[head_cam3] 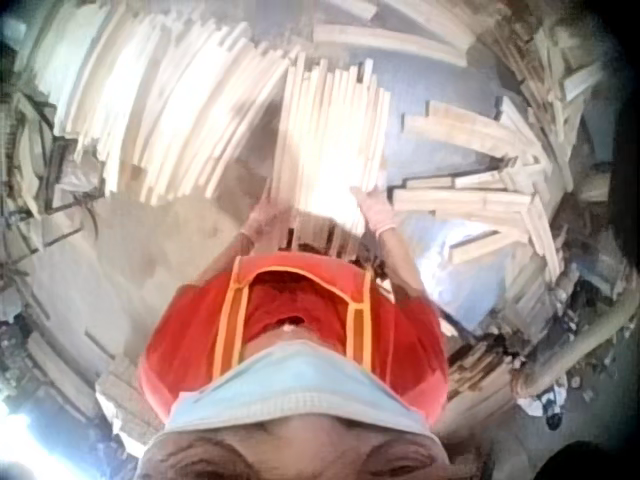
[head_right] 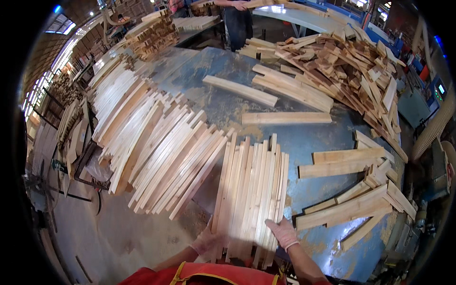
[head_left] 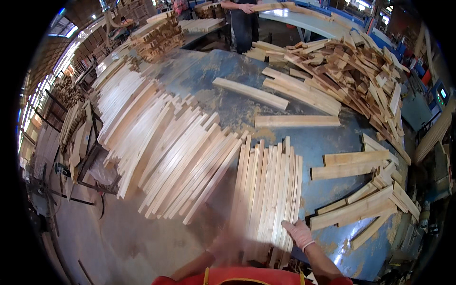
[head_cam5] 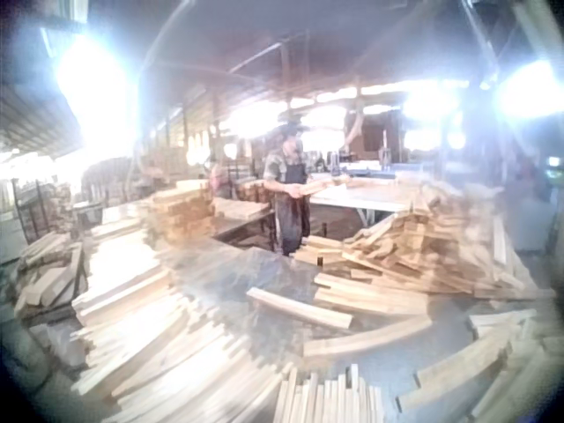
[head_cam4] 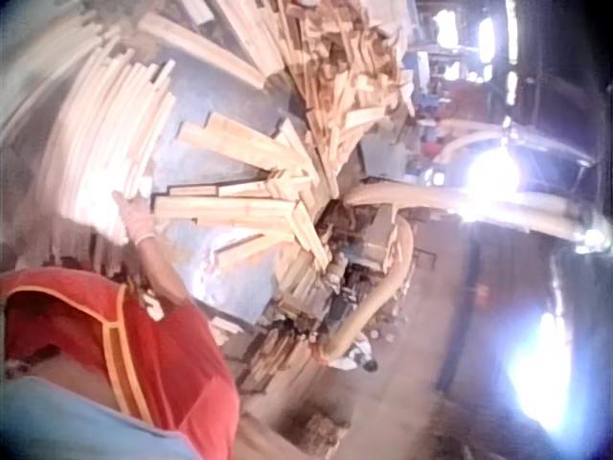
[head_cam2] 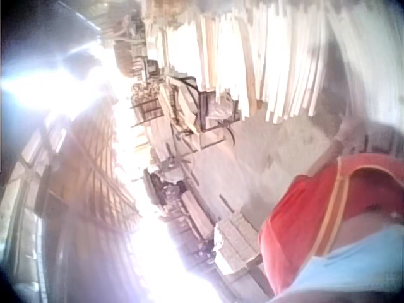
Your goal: The person sorts through a large pile of wooden planks on a metal table, picking up pieces and arranging them into a neat stack. The task involves repetitive handling of the wood pieces to organize them.
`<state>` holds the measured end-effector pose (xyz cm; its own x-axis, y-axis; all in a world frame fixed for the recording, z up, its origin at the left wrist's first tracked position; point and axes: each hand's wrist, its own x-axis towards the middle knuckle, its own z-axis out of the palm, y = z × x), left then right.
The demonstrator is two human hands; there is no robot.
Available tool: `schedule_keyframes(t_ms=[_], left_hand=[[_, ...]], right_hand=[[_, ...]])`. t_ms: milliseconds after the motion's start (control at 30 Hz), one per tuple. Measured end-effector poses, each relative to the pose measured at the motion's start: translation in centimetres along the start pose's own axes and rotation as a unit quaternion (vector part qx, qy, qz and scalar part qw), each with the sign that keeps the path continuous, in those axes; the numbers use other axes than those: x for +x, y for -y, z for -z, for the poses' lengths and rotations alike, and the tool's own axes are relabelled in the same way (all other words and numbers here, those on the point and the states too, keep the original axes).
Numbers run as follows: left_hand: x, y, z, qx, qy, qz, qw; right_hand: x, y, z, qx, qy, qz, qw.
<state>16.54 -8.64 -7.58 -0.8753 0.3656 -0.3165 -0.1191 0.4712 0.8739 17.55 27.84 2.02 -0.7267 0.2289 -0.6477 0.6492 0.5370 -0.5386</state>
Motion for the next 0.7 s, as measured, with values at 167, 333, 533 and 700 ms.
schedule_keyframes(t_ms=[167,333,533,700], left_hand=[[0.2,-16.5,5.1,-0.012,0.005,0.173,0.985],[4.9,-20.9,12.3,0.04,0.044,0.183,0.981],[12.5,-24.4,17.5,0.034,0.008,0.113,0.993],[27.3,-24.5,24.4,-0.098,-0.007,0.079,0.992]], right_hand=[[0.0,0.6,-0.3,0.382,0.074,-0.01,0.921],[1.8,5.7,-0.4,0.473,0.059,0.031,0.879],[8.2,14.5,3.6,0.521,0.053,0.093,0.847],[17.2,28.9,10.9,0.46,0.02,0.148,0.876]])
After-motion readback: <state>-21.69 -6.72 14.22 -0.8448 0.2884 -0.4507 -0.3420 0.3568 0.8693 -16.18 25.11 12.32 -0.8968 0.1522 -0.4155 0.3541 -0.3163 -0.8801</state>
